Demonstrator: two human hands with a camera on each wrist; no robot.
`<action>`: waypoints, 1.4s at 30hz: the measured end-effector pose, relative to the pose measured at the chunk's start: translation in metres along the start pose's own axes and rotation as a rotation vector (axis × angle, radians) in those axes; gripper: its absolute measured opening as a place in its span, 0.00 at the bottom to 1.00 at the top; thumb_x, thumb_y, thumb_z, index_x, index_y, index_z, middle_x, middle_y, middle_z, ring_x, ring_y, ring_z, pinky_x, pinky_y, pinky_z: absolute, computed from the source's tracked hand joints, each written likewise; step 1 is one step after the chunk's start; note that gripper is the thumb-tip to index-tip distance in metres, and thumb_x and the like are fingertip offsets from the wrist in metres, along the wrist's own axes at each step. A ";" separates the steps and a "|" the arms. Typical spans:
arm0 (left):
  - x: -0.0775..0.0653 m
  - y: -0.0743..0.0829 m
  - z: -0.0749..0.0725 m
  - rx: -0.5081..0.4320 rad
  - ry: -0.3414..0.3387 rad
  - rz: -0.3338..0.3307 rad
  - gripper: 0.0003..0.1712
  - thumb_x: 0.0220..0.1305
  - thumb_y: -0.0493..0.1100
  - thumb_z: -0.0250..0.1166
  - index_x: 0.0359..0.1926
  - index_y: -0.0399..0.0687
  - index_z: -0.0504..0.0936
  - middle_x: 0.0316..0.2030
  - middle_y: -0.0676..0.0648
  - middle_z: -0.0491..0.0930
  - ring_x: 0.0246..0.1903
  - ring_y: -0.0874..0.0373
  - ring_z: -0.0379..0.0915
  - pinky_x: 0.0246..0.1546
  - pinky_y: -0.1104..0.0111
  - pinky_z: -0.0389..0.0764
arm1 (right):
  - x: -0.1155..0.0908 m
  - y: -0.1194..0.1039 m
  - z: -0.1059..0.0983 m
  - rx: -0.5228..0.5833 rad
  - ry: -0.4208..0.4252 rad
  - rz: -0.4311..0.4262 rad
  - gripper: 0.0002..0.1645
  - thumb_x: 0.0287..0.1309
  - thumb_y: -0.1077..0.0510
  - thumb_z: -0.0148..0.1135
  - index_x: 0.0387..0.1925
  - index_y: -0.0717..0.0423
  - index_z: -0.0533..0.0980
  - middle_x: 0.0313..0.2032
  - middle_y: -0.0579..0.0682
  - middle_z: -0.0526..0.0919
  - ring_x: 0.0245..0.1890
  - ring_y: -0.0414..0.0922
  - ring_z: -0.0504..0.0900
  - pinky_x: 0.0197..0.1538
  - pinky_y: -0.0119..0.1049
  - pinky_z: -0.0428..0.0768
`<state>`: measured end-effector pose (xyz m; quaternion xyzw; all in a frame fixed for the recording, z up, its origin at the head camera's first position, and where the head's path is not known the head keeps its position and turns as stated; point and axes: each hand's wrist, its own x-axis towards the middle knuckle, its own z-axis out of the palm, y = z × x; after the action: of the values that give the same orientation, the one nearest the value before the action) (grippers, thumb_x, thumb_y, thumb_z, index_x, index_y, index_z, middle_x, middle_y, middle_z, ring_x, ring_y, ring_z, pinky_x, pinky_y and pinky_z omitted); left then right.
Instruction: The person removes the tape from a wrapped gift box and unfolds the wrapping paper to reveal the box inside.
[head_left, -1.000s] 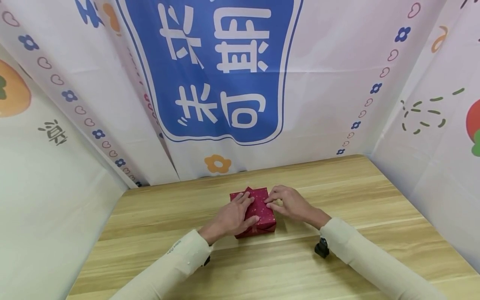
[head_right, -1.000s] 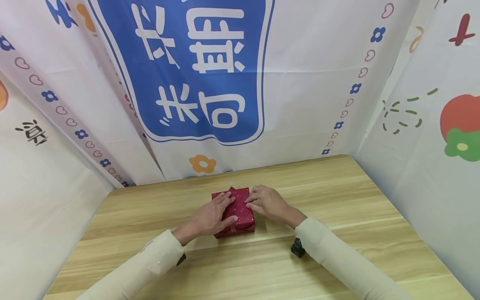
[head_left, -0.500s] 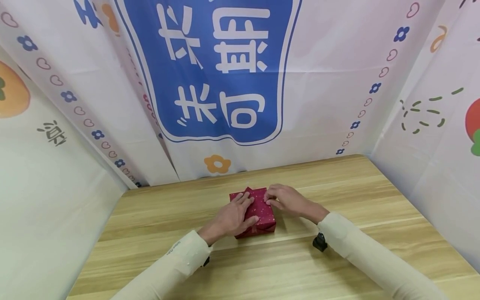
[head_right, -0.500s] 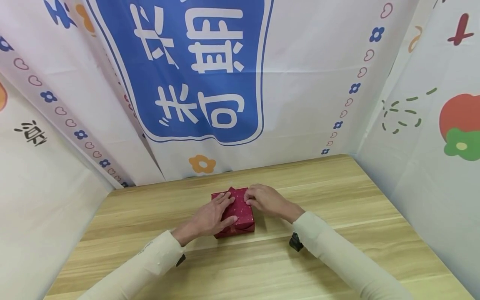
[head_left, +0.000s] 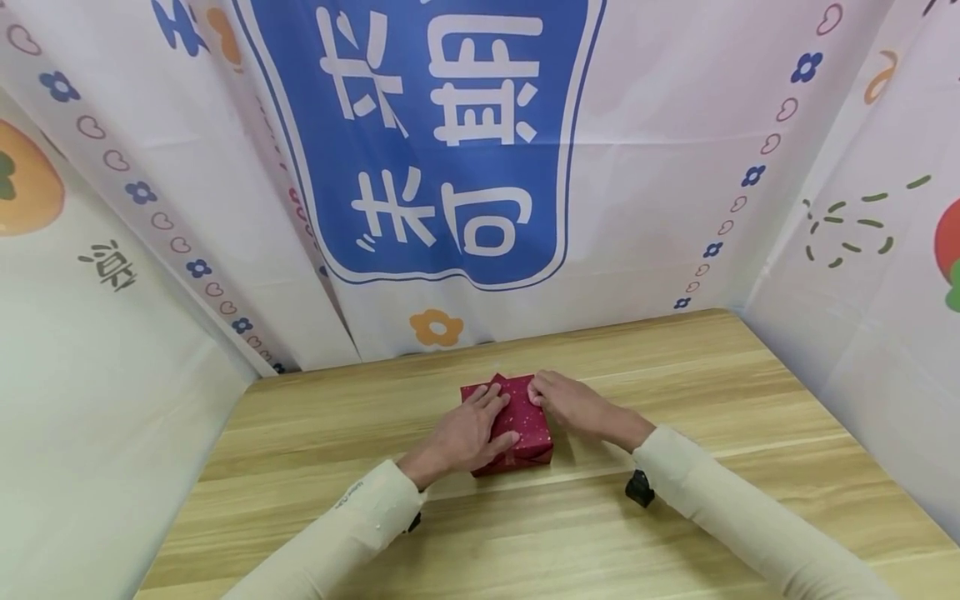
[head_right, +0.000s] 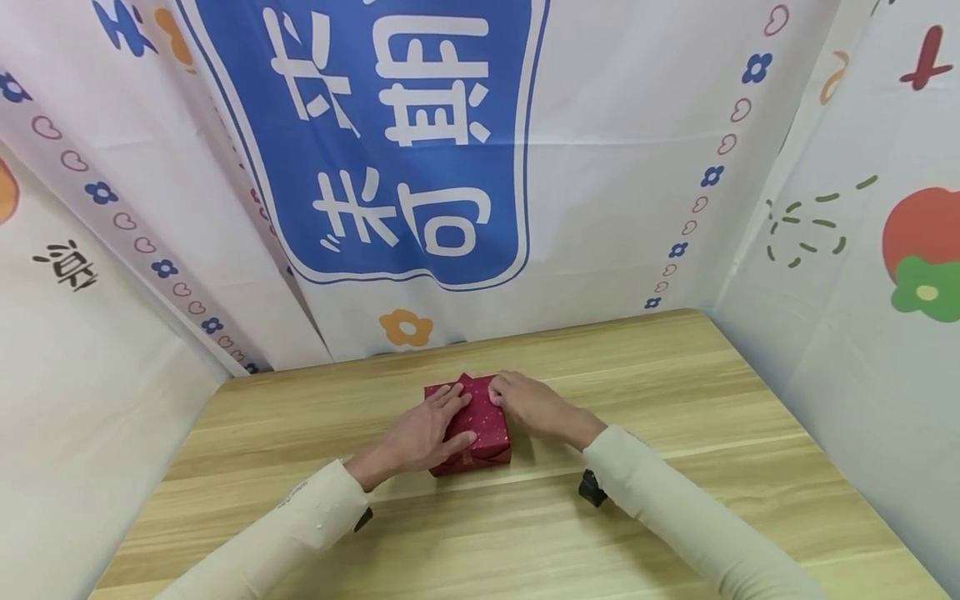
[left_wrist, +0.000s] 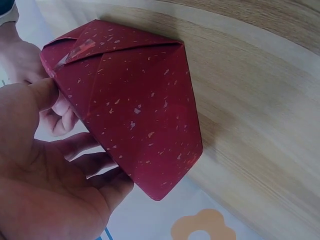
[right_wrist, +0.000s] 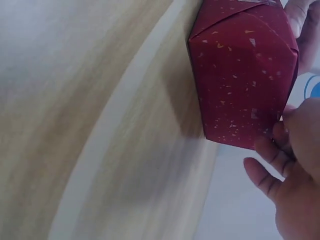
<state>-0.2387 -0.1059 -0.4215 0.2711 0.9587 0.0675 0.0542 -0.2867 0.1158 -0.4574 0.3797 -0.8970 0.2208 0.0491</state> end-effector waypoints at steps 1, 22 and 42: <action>0.000 0.000 0.000 -0.001 -0.001 -0.001 0.40 0.71 0.61 0.53 0.73 0.40 0.62 0.74 0.38 0.57 0.74 0.42 0.52 0.73 0.55 0.61 | -0.001 0.000 -0.001 0.035 -0.005 0.030 0.03 0.73 0.60 0.48 0.40 0.50 0.70 0.36 0.43 0.72 0.38 0.39 0.72 0.44 0.34 0.77; 0.001 0.001 0.000 0.015 -0.002 -0.003 0.40 0.71 0.62 0.53 0.73 0.41 0.62 0.75 0.39 0.57 0.75 0.43 0.52 0.72 0.55 0.61 | -0.006 0.004 0.006 -0.041 0.084 -0.024 0.06 0.72 0.59 0.51 0.35 0.50 0.71 0.34 0.42 0.71 0.37 0.38 0.71 0.43 0.32 0.77; 0.001 0.001 0.001 0.022 -0.008 -0.010 0.39 0.72 0.62 0.52 0.73 0.42 0.62 0.75 0.39 0.56 0.75 0.43 0.52 0.72 0.55 0.62 | -0.007 0.014 0.003 0.377 0.092 0.070 0.03 0.66 0.56 0.61 0.37 0.49 0.80 0.34 0.43 0.80 0.35 0.35 0.75 0.38 0.28 0.76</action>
<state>-0.2385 -0.1044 -0.4227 0.2670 0.9605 0.0556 0.0554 -0.2919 0.1278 -0.4668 0.3400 -0.8492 0.4038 0.0103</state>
